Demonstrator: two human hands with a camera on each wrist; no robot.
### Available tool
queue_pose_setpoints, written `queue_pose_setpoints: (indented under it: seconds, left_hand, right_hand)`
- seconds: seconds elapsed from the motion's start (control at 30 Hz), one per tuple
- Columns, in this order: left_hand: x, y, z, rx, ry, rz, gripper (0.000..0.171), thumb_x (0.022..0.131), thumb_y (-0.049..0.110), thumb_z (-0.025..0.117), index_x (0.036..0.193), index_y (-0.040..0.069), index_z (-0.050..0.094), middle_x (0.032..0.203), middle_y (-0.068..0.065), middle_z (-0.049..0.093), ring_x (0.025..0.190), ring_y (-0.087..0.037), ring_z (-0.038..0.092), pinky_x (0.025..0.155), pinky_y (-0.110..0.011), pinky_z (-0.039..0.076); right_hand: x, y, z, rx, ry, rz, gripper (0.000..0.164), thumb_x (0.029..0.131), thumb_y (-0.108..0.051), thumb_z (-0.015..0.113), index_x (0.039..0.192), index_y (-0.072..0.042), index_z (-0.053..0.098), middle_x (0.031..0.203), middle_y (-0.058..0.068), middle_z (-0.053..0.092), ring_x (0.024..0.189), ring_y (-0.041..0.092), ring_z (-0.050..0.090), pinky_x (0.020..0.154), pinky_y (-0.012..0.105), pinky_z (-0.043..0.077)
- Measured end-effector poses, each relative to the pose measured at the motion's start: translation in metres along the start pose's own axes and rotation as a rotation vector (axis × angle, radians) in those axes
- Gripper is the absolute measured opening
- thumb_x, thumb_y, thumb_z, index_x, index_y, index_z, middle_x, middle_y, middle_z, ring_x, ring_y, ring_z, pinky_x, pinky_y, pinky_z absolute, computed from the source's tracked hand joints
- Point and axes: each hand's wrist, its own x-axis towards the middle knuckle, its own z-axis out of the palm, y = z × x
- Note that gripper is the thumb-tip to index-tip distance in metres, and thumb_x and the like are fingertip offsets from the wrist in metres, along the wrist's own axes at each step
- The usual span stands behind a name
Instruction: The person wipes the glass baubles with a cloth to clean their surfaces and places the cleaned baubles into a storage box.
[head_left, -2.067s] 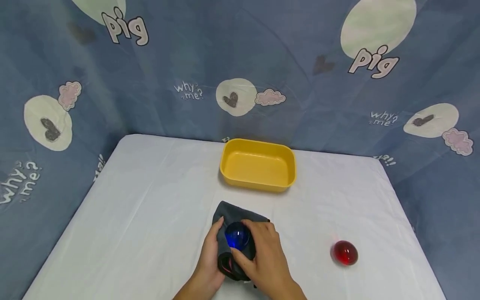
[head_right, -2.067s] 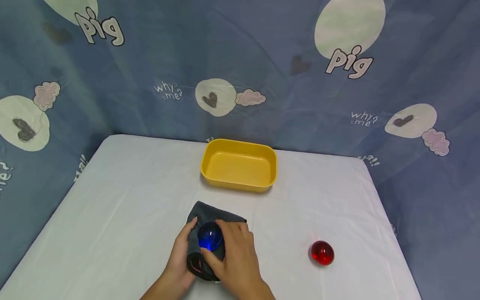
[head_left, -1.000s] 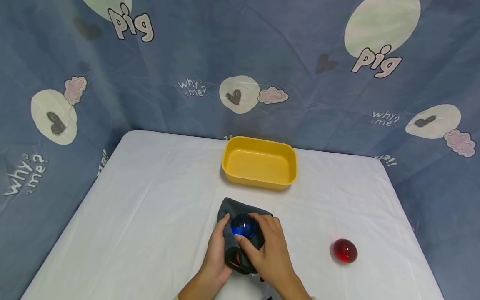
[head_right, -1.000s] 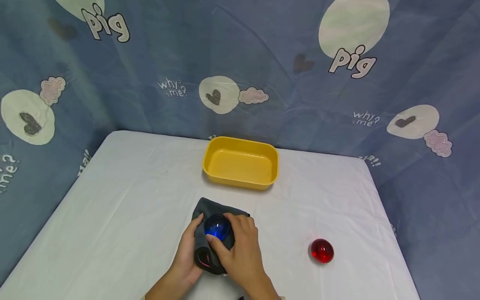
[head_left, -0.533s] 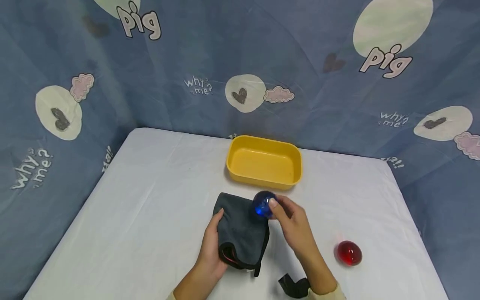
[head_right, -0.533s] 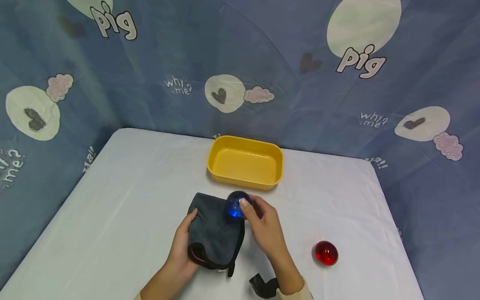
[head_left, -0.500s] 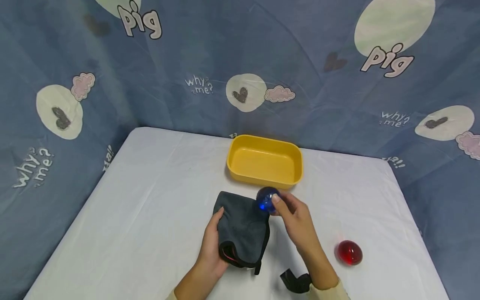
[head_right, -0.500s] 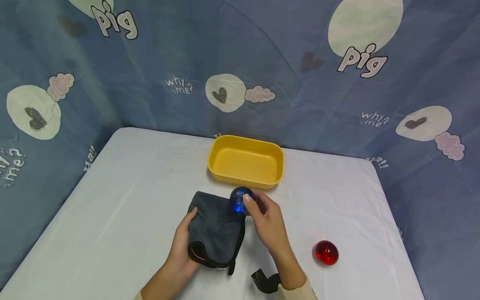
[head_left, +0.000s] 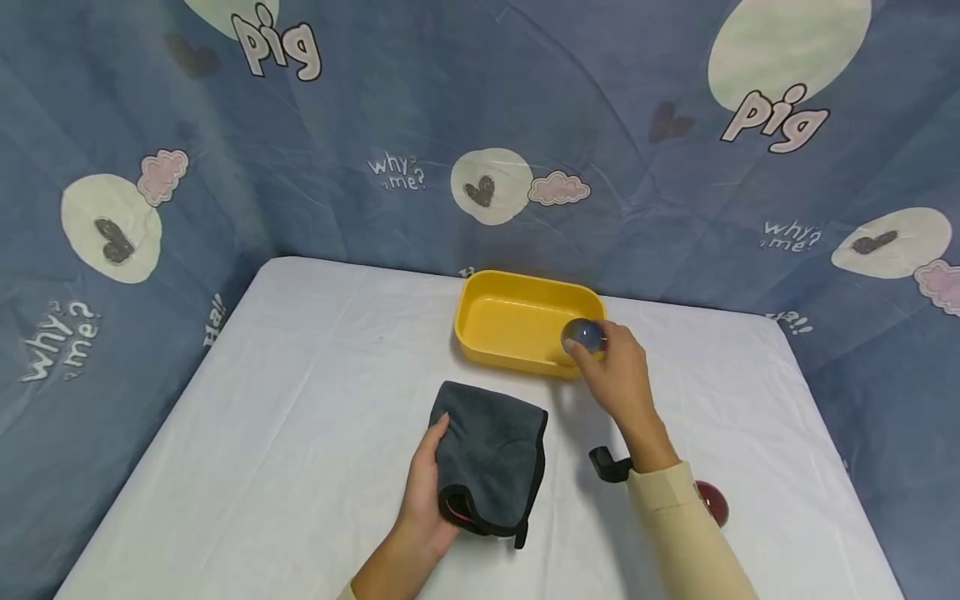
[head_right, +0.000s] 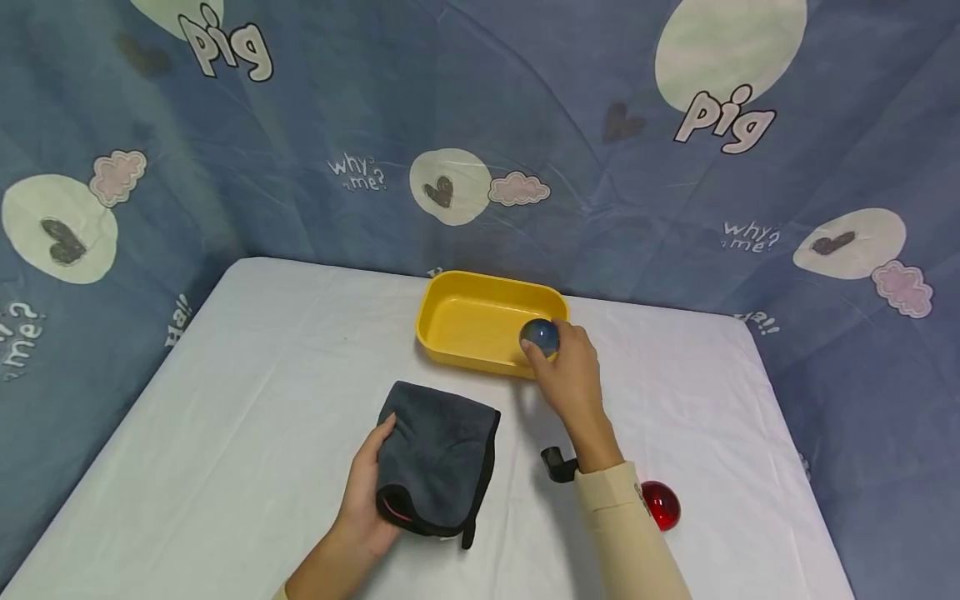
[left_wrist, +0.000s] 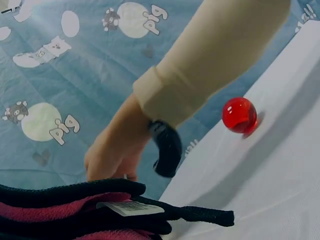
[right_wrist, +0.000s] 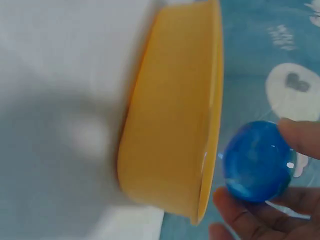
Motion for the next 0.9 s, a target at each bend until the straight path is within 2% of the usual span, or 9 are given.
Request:
queue_pose_setpoints:
  seconds: [0.2, 0.33, 0.53, 0.73, 0.9]
  left_hand:
    - [-0.002, -0.001, 0.000, 0.007, -0.028, -0.017, 0.076, 0.109, 0.058, 0.039, 0.167, 0.020, 0.008, 0.164, -0.005, 0.025, 0.144, -0.018, 0.034, 0.114, -0.031, 0.036]
    - [-0.003, -0.003, -0.001, 0.003, -0.022, -0.038, 0.078, 0.108, 0.058, 0.039, 0.168, 0.020, 0.007, 0.169, -0.005, 0.019, 0.149, -0.020, 0.029, 0.117, -0.033, 0.032]
    - [-0.004, -0.004, 0.001, 0.021, 0.006, -0.048, 0.079, 0.107, 0.059, 0.041, 0.168, 0.019, 0.010, 0.169, -0.006, 0.021, 0.150, -0.022, 0.029, 0.117, -0.035, 0.032]
    - [-0.006, -0.003, 0.003, 0.014, 0.039, -0.069, 0.080, 0.107, 0.059, 0.042, 0.168, 0.019, 0.010, 0.169, -0.007, 0.021, 0.150, -0.022, 0.029, 0.118, -0.036, 0.032]
    - [-0.006, -0.001, 0.003, -0.005, 0.039, -0.057, 0.079, 0.108, 0.058, 0.042, 0.168, 0.020, 0.009, 0.169, -0.005, 0.020, 0.151, -0.021, 0.027, 0.118, -0.035, 0.030]
  right_hand:
    - [0.021, 0.000, 0.005, -0.266, -0.136, -0.032, 0.058, 0.098, -0.025, 0.072, 0.140, 0.012, 0.055, 0.130, 0.033, 0.058, 0.116, 0.050, 0.059, 0.101, 0.061, 0.048]
    - [0.030, -0.002, 0.008, -0.376, -0.194, -0.051, 0.056, 0.097, -0.027, 0.074, 0.135, 0.012, 0.059, 0.126, 0.033, 0.060, 0.112, 0.051, 0.060, 0.098, 0.061, 0.049]
    - [0.034, -0.002, 0.012, -0.428, -0.254, -0.047, 0.049, 0.093, -0.032, 0.079, 0.120, 0.007, 0.065, 0.112, 0.026, 0.064, 0.098, 0.043, 0.064, 0.086, 0.058, 0.052]
    - [0.037, -0.001, 0.013, -0.451, -0.307, -0.031, 0.047, 0.093, -0.034, 0.080, 0.116, 0.005, 0.065, 0.105, 0.022, 0.065, 0.085, 0.039, 0.064, 0.077, 0.055, 0.053]
    - [0.042, -0.005, 0.012, -0.471, -0.340, -0.026, 0.042, 0.092, -0.034, 0.082, 0.108, 0.001, 0.067, 0.099, 0.017, 0.066, 0.080, 0.035, 0.062, 0.072, 0.051, 0.053]
